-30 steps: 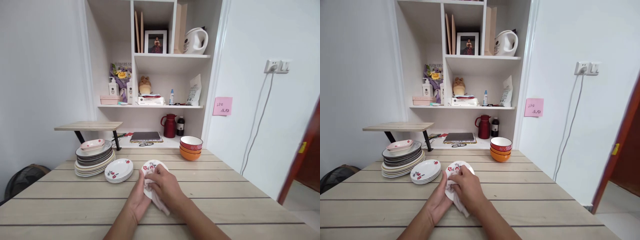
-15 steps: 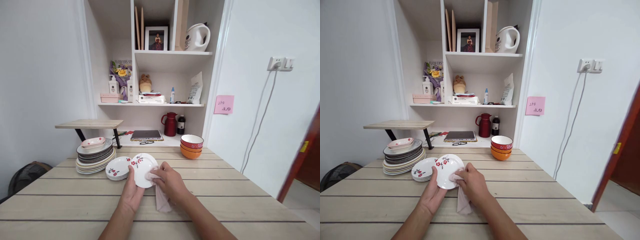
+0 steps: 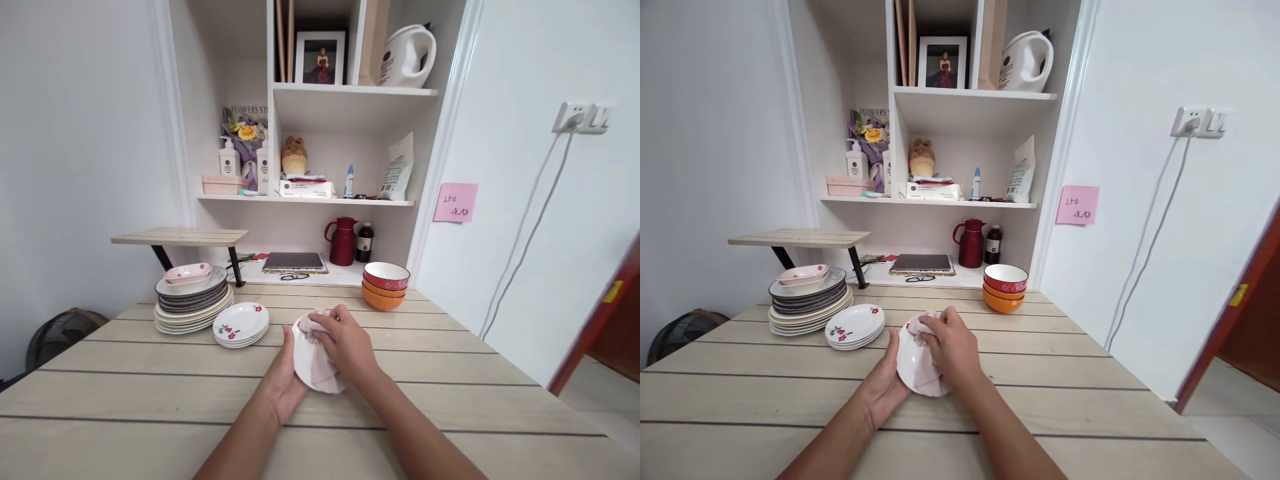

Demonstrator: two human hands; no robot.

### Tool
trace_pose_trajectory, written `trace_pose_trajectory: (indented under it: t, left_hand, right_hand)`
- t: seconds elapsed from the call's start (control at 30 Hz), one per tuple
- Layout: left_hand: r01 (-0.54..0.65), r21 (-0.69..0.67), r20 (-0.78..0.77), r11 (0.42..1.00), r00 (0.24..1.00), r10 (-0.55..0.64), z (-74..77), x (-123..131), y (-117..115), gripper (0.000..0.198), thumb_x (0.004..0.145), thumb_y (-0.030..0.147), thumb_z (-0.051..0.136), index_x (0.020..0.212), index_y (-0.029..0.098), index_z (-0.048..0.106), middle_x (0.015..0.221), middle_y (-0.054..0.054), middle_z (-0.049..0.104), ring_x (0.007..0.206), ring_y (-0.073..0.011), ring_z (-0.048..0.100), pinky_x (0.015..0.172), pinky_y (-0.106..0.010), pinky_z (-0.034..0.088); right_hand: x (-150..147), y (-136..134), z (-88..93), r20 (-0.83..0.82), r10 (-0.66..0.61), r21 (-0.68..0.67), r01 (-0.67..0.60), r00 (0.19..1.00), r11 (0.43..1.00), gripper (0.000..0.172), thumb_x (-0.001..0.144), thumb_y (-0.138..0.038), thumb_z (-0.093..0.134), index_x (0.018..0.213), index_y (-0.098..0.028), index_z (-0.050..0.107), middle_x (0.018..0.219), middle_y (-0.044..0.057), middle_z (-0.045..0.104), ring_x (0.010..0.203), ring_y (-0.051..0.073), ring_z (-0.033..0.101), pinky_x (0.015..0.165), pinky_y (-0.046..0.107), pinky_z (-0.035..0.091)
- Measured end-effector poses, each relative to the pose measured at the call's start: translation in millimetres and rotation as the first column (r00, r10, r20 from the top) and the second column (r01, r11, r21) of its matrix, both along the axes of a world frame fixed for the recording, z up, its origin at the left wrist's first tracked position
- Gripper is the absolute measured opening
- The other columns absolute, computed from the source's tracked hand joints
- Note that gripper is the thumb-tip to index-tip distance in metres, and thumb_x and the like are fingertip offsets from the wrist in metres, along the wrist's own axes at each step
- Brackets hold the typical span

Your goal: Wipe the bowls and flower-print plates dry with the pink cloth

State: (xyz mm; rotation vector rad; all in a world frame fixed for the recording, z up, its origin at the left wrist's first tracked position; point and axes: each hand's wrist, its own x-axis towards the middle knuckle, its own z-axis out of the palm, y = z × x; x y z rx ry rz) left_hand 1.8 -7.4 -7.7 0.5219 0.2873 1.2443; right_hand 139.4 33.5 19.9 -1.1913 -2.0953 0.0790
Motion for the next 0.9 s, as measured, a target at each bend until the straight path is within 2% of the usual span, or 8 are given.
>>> trace_pose_trajectory:
  t: [0.13,0.27,0.37,0.47,0.57,0.73,0.83,0.9]
  left_hand:
    - [-0.14,0.02,0.071,0.99,0.988,0.138,0.3,-13.2,7.4,0.059,0.095,0.05,0.041,0.143,0.015,0.044,0.127,-0.016,0.066,0.122,-0.0265,0.058,0.111,-0.043,0.035]
    - [-0.286,-0.003,0.139,0.958,0.949,0.283,3.4,-27.1,11.1,0.06,0.095,0.053,0.037,0.143,0.018,0.044,0.125,-0.014,0.067,0.118,-0.0264,0.061,0.108,-0.044,0.04]
    - [-0.238,-0.044,0.06,0.97,0.969,0.241,5.5,-27.1,7.2,0.064,0.092,0.058,0.042,0.138,0.014,0.05,0.119,-0.016,0.07,0.113,-0.0279,0.064,0.102,-0.043,0.045]
    - [-0.095,-0.11,-0.054,0.989,0.994,0.09,5.4,-17.0,0.8,0.066,0.089,0.061,0.048,0.13,0.01,0.056,0.112,-0.017,0.072,0.108,-0.0294,0.067,0.097,-0.041,0.049]
    - [-0.023,-0.104,-0.09,0.994,0.996,0.014,2.5,-4.9,-2.4,0.061,0.088,0.059,0.052,0.125,0.011,0.06,0.107,-0.016,0.073,0.106,-0.0292,0.067,0.097,-0.041,0.049]
    - [-0.003,-0.039,-0.075,0.999,0.997,0.0,-2.2,0.0,1.1,0.057,0.091,0.055,0.048,0.13,0.015,0.057,0.115,-0.015,0.071,0.116,-0.0275,0.063,0.107,-0.042,0.04]
    - [-0.063,0.003,-0.03,0.998,0.998,0.063,-0.8,-5.7,3.9,0.058,0.094,0.052,0.044,0.137,0.014,0.051,0.121,-0.015,0.069,0.119,-0.0262,0.061,0.111,-0.042,0.036]
    - [-0.127,0.016,0.022,0.992,0.992,0.127,2.0,-11.0,5.0,0.059,0.094,0.052,0.042,0.14,0.016,0.048,0.124,-0.015,0.067,0.12,-0.0259,0.06,0.112,-0.042,0.035]
  right_hand:
    - [4.1,2.5,-6.6,0.05,-0.006,-0.055,0.008,0.999,0.998,0.032,0.09,-0.031,0.054,0.12,-0.036,0.066,0.102,0.004,0.055,0.08,0.018,0.06,0.064,0.027,0.041]
    - [-2.1,-10.6,-6.8,0.081,0.143,-0.104,-0.134,0.986,0.985,0.032,0.09,-0.032,0.055,0.12,-0.037,0.067,0.1,0.003,0.057,0.08,0.017,0.061,0.069,0.028,0.044]
    - [-9.6,-26.4,-0.9,0.128,0.246,-0.103,-0.234,0.961,0.967,0.033,0.09,-0.031,0.056,0.121,-0.038,0.066,0.1,0.003,0.058,0.084,0.018,0.061,0.073,0.028,0.044]
    - [-15.0,-35.9,4.5,0.152,0.288,-0.074,-0.279,0.946,0.957,0.033,0.089,-0.027,0.057,0.119,-0.038,0.066,0.099,0.003,0.058,0.088,0.018,0.06,0.073,0.027,0.043]
    - [-14.0,-31.0,5.2,0.114,0.236,-0.033,-0.234,0.965,0.972,0.034,0.088,-0.024,0.056,0.118,-0.037,0.065,0.101,0.003,0.058,0.09,0.018,0.059,0.072,0.027,0.043]
    - [0.1,-5.8,1.0,-0.042,0.021,-0.043,-0.023,0.999,0.999,0.043,0.088,-0.028,0.055,0.131,-0.03,0.05,0.111,0.003,0.059,0.09,0.02,0.061,0.07,0.029,0.043]
    - [6.6,2.2,-0.1,-0.075,-0.065,-0.047,0.062,0.995,0.997,0.024,0.087,-0.028,0.054,0.111,-0.025,0.055,0.108,0.003,0.06,0.087,0.019,0.061,0.064,0.028,0.04]
    - [7.2,1.9,-0.3,-0.049,-0.064,-0.046,0.062,0.997,0.997,0.015,0.088,-0.029,0.053,0.102,-0.025,0.058,0.105,0.002,0.059,0.081,0.017,0.06,0.06,0.026,0.037]
